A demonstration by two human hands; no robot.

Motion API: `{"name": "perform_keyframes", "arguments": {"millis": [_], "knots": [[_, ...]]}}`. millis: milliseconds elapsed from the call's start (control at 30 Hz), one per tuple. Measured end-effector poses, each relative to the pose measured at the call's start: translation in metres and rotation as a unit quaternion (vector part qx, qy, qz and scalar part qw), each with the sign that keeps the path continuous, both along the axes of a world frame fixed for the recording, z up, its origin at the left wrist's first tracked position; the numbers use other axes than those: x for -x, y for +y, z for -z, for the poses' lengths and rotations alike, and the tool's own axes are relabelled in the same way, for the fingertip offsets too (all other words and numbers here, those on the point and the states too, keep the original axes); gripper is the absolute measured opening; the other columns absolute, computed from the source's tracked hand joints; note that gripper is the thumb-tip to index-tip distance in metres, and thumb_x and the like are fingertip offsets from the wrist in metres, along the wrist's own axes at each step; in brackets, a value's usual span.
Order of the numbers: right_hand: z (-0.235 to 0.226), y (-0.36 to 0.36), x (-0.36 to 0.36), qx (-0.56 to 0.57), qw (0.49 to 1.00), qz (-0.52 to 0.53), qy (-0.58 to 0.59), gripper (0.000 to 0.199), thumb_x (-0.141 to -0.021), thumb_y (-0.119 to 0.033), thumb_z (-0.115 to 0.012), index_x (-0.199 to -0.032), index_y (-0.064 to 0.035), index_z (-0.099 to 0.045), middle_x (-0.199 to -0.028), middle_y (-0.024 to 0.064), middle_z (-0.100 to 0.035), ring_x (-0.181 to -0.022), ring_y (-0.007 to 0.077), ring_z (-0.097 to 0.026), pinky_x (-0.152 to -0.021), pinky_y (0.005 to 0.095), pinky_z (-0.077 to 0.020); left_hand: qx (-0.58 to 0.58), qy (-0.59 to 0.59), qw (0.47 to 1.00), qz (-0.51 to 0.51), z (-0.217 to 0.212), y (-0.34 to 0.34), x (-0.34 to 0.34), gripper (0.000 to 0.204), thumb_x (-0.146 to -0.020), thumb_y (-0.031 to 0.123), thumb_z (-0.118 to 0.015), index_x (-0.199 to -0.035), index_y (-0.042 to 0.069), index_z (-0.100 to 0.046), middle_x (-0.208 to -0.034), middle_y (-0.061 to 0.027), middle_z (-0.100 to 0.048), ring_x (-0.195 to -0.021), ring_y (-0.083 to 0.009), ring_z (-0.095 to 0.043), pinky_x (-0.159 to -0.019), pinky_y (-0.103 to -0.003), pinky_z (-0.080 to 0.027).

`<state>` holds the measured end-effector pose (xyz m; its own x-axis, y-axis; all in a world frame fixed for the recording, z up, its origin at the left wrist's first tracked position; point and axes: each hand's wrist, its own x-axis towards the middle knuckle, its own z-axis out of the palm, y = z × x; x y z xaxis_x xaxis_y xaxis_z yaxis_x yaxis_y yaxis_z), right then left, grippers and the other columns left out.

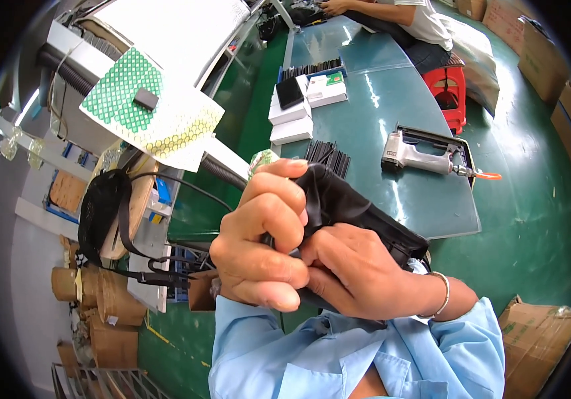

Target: Secure a leather seat cover to a plastic base using a pneumatic staple gun.

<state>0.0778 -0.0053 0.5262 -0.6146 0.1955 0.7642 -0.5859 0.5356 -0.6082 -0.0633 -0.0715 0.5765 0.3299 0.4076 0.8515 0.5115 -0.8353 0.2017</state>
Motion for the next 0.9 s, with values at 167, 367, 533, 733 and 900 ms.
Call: {"name": "perform_keyframes", "arguments": {"millis": [167,367,533,733,900], "knots": [[0.007,-0.008,0.001,-0.058,0.989,0.127,0.055,0.021,-0.069,-0.010,-0.068,-0.086,-0.0062,-0.056,-0.062,0.0048,-0.048,-0.055,0.0192,-0.051,-0.052,0.0318,-0.0402,0.042,0.056,0.998,-0.002,-0.012,-0.003,0.000,0.041,-0.076,0.040,-0.062,-0.051,0.009,-0.049,-0.065,-0.0019,-0.044,-0.069,-0.0230,-0.045,-0.091,-0.052,-0.036],[-0.009,0.052,-0.019,-0.103,0.972,0.165,0.133,0.016,-0.078,-0.009,-0.066,-0.091,-0.0020,-0.062,-0.070,0.0091,-0.057,-0.055,0.0220,-0.051,-0.049,0.0322,-0.0389,0.030,0.036,0.999,-0.011,-0.009,-0.008,-0.002,0.046,-0.081,0.040,-0.056,-0.049,0.008,-0.047,-0.059,-0.0031,-0.043,-0.063,-0.0228,-0.044,-0.088,-0.051,-0.036],[-0.024,0.079,0.032,-0.163,0.978,0.041,0.125,0.023,-0.085,-0.023,-0.062,-0.085,-0.0016,-0.053,-0.059,0.0108,-0.050,-0.057,0.0286,-0.054,-0.050,0.0368,-0.0425,0.036,0.027,0.999,0.010,-0.008,-0.003,-0.004,0.049,-0.082,0.043,-0.055,-0.049,0.008,-0.046,-0.058,-0.0021,-0.043,-0.065,-0.0224,-0.044,-0.088,-0.050,-0.036],[-0.022,0.077,0.034,-0.223,0.967,0.090,0.086,0.025,-0.086,-0.022,-0.061,-0.081,-0.0031,-0.045,-0.058,0.0089,-0.048,-0.058,0.0278,-0.054,-0.051,0.0372,-0.0429,0.057,0.020,0.998,-0.024,-0.008,-0.007,0.000,0.045,-0.081,0.041,-0.055,-0.050,0.008,-0.048,-0.059,-0.0009,-0.043,-0.066,-0.0220,-0.044,-0.089,-0.049,-0.036],[-0.001,0.096,0.028,-0.182,0.980,-0.053,0.061,0.027,-0.087,-0.018,-0.059,-0.105,0.0013,-0.051,-0.072,0.0140,-0.055,-0.070,0.0316,-0.057,-0.060,0.0391,-0.0464,0.030,-0.008,0.999,-0.007,-0.002,-0.010,0.006,0.050,-0.085,0.046,-0.053,-0.049,0.010,-0.049,-0.060,0.0000,-0.044,-0.068,-0.0211,-0.044,-0.091,-0.050,-0.035]]}}
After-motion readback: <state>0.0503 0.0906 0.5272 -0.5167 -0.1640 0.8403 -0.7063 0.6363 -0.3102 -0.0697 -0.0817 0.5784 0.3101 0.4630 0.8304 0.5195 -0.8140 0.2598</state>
